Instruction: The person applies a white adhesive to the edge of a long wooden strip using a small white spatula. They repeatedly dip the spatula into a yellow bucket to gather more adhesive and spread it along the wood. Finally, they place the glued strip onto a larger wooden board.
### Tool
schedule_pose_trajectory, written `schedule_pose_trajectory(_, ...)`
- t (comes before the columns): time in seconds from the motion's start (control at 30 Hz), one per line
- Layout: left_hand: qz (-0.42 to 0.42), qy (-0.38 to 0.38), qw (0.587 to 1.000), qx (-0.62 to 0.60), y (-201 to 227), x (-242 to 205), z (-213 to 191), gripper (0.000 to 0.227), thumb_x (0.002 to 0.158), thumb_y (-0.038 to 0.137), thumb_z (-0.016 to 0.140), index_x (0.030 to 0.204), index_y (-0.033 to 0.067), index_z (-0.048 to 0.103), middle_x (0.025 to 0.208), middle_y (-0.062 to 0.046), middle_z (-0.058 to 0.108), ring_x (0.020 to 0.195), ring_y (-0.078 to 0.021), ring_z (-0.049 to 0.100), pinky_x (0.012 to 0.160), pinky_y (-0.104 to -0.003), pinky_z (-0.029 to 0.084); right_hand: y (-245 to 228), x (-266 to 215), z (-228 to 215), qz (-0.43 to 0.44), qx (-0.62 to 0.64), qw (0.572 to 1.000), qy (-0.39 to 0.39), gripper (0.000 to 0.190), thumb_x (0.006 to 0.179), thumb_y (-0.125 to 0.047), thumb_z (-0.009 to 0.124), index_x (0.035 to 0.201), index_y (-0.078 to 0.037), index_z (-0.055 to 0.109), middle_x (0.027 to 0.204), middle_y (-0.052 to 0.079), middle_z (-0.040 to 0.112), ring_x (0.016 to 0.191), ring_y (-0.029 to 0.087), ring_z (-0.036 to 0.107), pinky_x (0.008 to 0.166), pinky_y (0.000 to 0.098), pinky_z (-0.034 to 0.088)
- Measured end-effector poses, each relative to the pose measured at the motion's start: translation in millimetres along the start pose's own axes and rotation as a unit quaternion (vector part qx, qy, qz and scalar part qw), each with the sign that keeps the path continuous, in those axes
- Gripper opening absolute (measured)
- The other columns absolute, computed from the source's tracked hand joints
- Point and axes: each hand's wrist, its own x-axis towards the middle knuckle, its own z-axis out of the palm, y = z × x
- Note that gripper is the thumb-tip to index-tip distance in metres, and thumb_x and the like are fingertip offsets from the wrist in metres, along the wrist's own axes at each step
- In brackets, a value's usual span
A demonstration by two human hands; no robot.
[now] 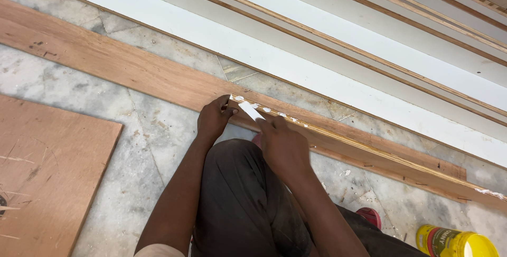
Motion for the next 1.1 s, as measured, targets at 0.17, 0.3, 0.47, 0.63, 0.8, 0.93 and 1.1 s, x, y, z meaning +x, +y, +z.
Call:
schedule_pose_trajectory(0.17,0.019,0.017,1.000,0.001,-12,3,5,0.052,0.085,0.025,0.080,0.133,0.0086,0.066,0.113,-0.016,0.075,0.103,-0.0288,0.074,0.085,-0.041,0.056,25,-47,-27,0.057,0.041,0.992,0.107,0.038,0.089,-0.013,0.065,0.127,-0.017,0.068,0.104,0.009,0.069,0.076,0.033,0.071,0.058,0.0447,0.056)
schedule_pose_trajectory(0.3,0.037,0.017,0.999,-0.003,-15,5,6,0.053,0.084,0.025,0.081,0.131,0.0066,0.066,0.110,-0.017,0.075,0.101,-0.0296,0.074,0.084,-0.042,0.056,54,-90,-3,0.190,0.038,0.975,0.108,0.043,0.096,-0.015,0.064,0.139,-0.021,0.062,0.098,0.012,0.064,0.072,0.035,0.068,0.058,0.0481,0.054)
schedule_pose_trajectory(0.47,0.053,0.005,0.999,0.002,-11,2,2,0.048,0.088,0.023,0.078,0.131,0.0072,0.067,0.108,-0.018,0.075,0.101,-0.0310,0.073,0.084,-0.042,0.055,67,-126,39,0.223,0.036,0.964,0.138,0.051,0.097,-0.013,0.061,0.147,-0.022,0.054,0.101,0.013,0.060,0.072,0.035,0.067,0.058,0.0481,0.054)
schedule_pose_trajectory(0.63,0.014,-0.005,0.999,0.033,-3,-1,0,0.043,0.089,0.024,0.079,0.127,0.0054,0.069,0.102,-0.019,0.075,0.100,-0.0314,0.073,0.083,-0.043,0.054,76,-125,57,0.262,0.002,0.960,0.095,0.055,0.096,-0.012,0.062,0.149,-0.018,0.051,0.106,0.016,0.059,0.064,0.035,0.067,0.052,0.0477,0.054)
schedule_pose_trajectory(0.8,0.013,-0.011,1.000,0.026,0,-2,-2,0.041,0.090,0.023,0.077,0.126,0.0059,0.070,0.100,-0.018,0.076,0.096,-0.0299,0.074,0.082,-0.042,0.054,74,-140,45,0.269,-0.011,0.960,0.081,0.054,0.093,-0.012,0.064,0.146,-0.016,0.054,0.102,0.016,0.060,0.061,0.034,0.068,0.050,0.0464,0.055)
schedule_pose_trajectory(0.93,0.017,-0.012,1.000,0.009,0,-2,-1,0.041,0.089,0.023,0.076,0.127,0.0074,0.070,0.100,-0.016,0.077,0.093,-0.0288,0.074,0.080,-0.041,0.054,77,-145,18,0.266,-0.007,0.957,0.119,0.049,0.094,-0.012,0.063,0.142,-0.013,0.059,0.100,0.014,0.061,0.062,0.032,0.068,0.049,0.0448,0.056)
schedule_pose_trajectory(1.1,0.013,-0.022,0.998,0.050,-5,-2,-1,0.033,0.094,0.025,0.078,0.115,0.0002,0.071,0.100,-0.018,0.077,0.094,-0.0303,0.075,0.082,-0.041,0.055,80,-131,10,0.262,-0.055,0.963,0.028,0.046,0.094,-0.015,0.063,0.140,-0.017,0.061,0.097,0.013,0.061,0.058,0.034,0.067,0.051,0.0468,0.055)
